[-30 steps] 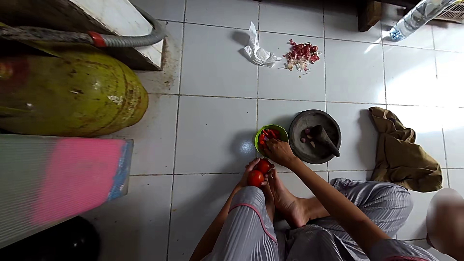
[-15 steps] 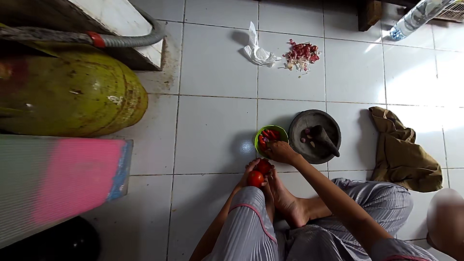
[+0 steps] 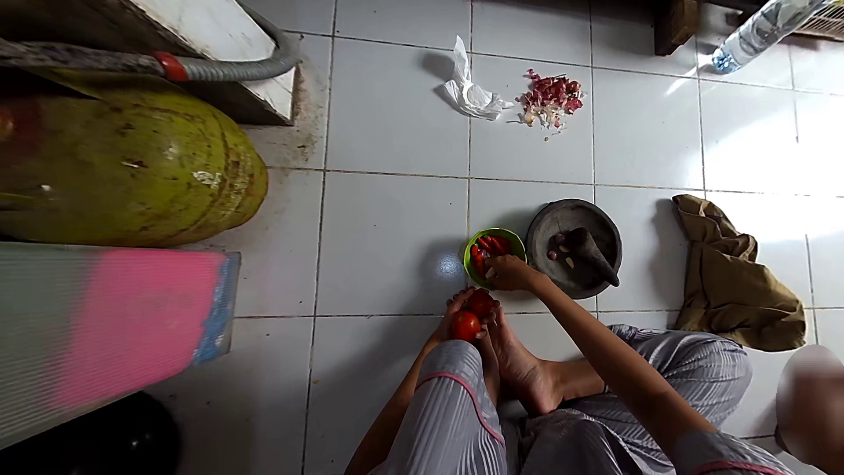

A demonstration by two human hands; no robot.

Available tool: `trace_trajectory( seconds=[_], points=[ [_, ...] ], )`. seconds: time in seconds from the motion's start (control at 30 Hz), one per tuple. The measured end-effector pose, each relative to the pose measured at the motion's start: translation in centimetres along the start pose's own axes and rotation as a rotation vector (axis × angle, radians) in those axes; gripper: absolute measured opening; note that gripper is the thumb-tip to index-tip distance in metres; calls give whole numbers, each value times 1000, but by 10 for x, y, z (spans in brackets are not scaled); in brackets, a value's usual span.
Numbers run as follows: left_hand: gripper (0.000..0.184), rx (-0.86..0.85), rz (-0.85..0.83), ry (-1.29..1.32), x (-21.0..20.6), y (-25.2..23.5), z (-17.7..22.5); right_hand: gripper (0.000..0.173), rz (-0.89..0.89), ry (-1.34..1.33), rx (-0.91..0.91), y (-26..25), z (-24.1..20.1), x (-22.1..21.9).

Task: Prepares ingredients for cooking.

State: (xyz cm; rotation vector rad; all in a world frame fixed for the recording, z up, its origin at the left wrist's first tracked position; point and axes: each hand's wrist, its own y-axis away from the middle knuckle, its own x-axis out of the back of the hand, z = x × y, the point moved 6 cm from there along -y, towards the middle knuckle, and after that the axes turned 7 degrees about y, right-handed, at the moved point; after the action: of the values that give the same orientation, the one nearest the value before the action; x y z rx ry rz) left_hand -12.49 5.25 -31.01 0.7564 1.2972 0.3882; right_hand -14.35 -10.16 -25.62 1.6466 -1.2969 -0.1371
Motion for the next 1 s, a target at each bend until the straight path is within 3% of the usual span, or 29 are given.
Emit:
trace_trajectory(
  seconds=[0.17,0.4,0.63,0.83,0.93,1.0],
  points=[
    [52,-1,-6,20,-1,0,0,25,135,-145,18,-4,5,1],
    [49,-44,-17,-20,6,-3,2,21,587,-360,67,23,16,22],
    [50,-37,-28,80,-2,-1,1,23,476,-665,66,49,46,31],
    [50,-37,11,11,2,-2,2,22,463,-203,-284,102,83,40],
    [51,-19,14,-17,5,-3,1,24,433,-31,-374,111,68,41],
    [51,-12,5,-18,6,-3,1,21,564,19,-364,111,47,46]
  ],
)
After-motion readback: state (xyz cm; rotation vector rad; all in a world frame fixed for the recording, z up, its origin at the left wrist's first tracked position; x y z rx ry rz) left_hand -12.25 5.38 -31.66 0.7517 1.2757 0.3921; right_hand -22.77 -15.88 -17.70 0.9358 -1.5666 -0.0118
